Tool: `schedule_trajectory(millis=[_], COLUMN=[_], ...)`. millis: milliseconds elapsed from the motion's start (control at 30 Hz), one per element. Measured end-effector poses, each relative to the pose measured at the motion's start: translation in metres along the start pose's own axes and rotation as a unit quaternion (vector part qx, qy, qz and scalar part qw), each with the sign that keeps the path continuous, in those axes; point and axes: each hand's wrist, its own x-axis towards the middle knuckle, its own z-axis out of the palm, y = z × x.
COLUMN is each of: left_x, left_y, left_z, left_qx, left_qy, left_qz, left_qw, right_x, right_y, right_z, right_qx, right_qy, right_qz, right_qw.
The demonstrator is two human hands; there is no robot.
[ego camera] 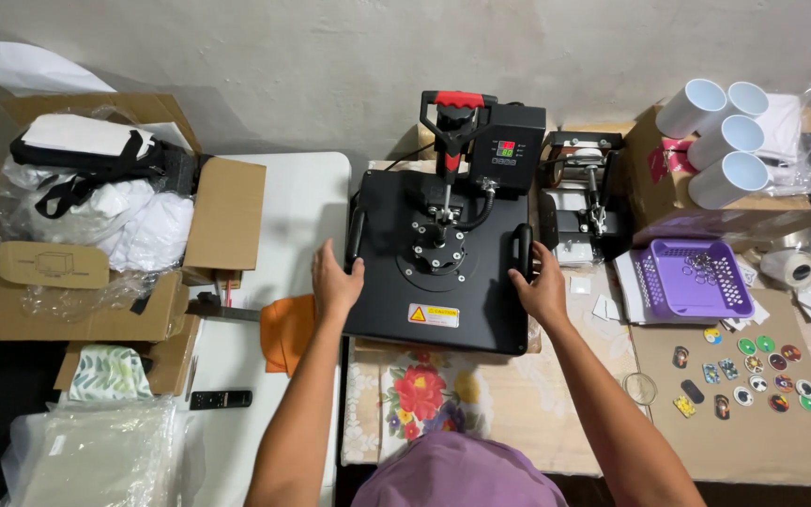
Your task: Using a heat press machine to apply small transfers or labels, including positioning the items, operating the press lever, and peeling off the backing.
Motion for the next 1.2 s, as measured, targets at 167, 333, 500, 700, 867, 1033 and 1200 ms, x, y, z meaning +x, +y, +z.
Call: schedule_trajectory(millis=[167,333,500,700,867,1033,1200], left_x=[0.003,-0.009,-0.029,-0.068,-0.066,-0.082,-0.114], left_y=[-0.025,-0.021,-0.011,0.03,0.014,0.007,-0.03], left_z=[0.024,0.031,0.04,0.027,0.043,0.046,0.084], left_qx=[-0.003,-0.014,-0.027,-0.043,-0.044,-0.039,-0.019], left_qy=[-0.063,-0.031,-0.038,-0.032,-0.025,-0.001,0.155], left_qz=[-0.02,-0.022,-0.034,-0.067,-0.074,-0.057,0.043], left_qw=[0.998,0.999,0.998,0.996,0.996,0.998,0.987], right_x=[0.023,0.04,0.068,0.124,0.188,0.2,0.196], right_y=[0.035,0.045,0.075,0.013,0.002,-0.01,-0.011], right_z=[0.014,0.008,0.003,0.011,0.035,0.047,0.051], right_qx=[-0.082,-0.121,-0.188,-0.309,-0.413,-0.465,-0.427], right_qy=[0.0,-0.016,-0.023,-0.025,-0.045,-0.062,-0.051], right_qz=[-0.046,-0.068,-0.072,-0.185,-0.194,-0.198,-0.168], right_qw=[0.996,0.99,0.979,0.933,0.889,0.861,0.887])
